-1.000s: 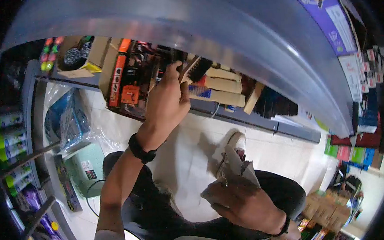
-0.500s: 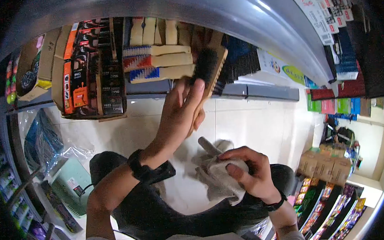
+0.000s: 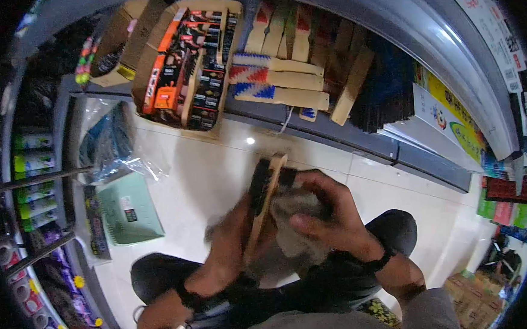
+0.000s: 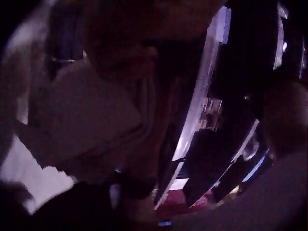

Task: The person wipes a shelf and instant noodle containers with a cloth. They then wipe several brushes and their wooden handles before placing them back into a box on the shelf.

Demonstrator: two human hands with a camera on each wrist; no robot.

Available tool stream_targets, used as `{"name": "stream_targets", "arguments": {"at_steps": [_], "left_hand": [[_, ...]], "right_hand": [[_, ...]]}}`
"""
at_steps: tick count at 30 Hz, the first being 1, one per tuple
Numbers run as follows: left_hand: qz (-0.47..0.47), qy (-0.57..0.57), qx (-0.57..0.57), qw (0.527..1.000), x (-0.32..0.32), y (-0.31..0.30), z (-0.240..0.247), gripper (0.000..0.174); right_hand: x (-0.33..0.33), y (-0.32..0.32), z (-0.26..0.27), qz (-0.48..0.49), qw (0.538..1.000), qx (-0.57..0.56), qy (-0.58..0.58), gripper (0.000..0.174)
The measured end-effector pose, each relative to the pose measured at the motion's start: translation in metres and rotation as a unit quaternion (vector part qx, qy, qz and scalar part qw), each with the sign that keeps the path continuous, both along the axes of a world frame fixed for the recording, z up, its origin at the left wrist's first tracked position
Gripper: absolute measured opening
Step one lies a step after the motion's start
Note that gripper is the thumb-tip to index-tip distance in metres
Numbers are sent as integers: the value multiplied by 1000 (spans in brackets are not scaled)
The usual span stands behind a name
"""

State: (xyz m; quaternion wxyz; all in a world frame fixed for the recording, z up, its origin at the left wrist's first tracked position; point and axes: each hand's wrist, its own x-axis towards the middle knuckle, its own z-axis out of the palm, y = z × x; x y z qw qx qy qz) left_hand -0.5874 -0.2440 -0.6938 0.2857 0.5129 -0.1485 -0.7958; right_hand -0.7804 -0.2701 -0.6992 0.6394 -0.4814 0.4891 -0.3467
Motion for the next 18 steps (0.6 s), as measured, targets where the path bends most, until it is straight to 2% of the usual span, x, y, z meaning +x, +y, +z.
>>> {"name": "stream_targets", "arguments": {"at_steps": [2,3,5,6,9,10,11,13,15,17,18], "left_hand": [[103,28,110,988,-13,6,32,53],[101,22,99,990,-13,9,32,53],[96,165,54,980,-7,10,8,56],[127,98,47,986,-14,3,3,57],[107,140,84,981,-10,-9,-22,57],[100,163,48,980,-14,-10,-30,57],[89,165,49,981,-27,-15,-20,57],[154,107,83,979,-58,-24,9,58],[126,121,54,983,-59,-24,10,64],[64,210,104,970,-54,-25,21,69],[76,192,137,969,-57,-28,26,72]], "right_hand": [[-6,-1,9,39,999,-9,-12,34],[-9,-5,20,37,999,-19,-19,34],[-17,-18,45,-98,990,1,-105,26],[-17,-22,59,-154,979,18,-135,23],[-19,-21,74,-205,964,23,-165,23],[-20,-18,65,-228,964,-11,-135,21],[-22,-15,66,-240,959,39,-144,22],[-16,-6,56,-248,964,-39,-92,26],[-19,2,44,-216,973,-24,-71,26],[-24,9,33,-173,984,-8,-49,26],[-28,14,28,-165,986,-29,-27,24]]}}
